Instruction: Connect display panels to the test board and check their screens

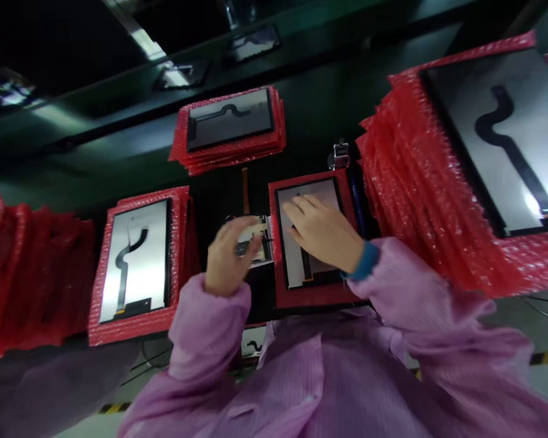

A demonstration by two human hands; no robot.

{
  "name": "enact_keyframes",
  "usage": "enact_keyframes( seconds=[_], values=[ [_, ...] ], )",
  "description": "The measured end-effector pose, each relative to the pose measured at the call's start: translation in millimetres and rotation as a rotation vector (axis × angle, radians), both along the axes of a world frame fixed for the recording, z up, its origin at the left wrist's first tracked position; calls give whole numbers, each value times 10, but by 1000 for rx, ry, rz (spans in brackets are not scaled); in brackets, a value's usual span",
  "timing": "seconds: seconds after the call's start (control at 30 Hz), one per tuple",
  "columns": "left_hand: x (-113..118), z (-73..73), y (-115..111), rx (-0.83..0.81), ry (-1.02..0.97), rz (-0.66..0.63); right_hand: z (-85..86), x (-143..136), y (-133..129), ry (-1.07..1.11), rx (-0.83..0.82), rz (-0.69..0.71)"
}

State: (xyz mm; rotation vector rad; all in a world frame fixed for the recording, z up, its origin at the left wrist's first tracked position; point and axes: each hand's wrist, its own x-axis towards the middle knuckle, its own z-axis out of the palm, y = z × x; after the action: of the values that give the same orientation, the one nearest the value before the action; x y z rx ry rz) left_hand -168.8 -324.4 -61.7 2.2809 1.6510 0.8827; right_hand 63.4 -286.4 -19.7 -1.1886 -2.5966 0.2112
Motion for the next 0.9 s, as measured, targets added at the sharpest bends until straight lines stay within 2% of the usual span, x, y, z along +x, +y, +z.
enact_keyframes(
  seconds=[0.1,0.2,0.33,0.43,0.53,0.6,0.73,0.9],
  values=[
    [-110,-117,581,-54,99,263,-283,-101,254,-71,-40,-63],
    [-121,-296,864,-129,158,393,-488,-54,233,-83,-62,-109],
    [-149,-428,864,-70,4,427,-542,26,56,-88,-65,-106],
    [-197,-471,854,-64,-297,417,-520,36,7,-98,-60,-100],
    [-250,-506,900,-49,-657,337,-506,28,16,-78,-56,-94],
    [-275,-502,927,-23,-806,302,-499,23,25,-35,-65,-89],
    [-264,-390,910,6,-830,238,-527,-4,13,184,-177,-79],
    [-190,-257,833,-23,-759,136,-655,-88,-5,794,-548,-58]
  ],
)
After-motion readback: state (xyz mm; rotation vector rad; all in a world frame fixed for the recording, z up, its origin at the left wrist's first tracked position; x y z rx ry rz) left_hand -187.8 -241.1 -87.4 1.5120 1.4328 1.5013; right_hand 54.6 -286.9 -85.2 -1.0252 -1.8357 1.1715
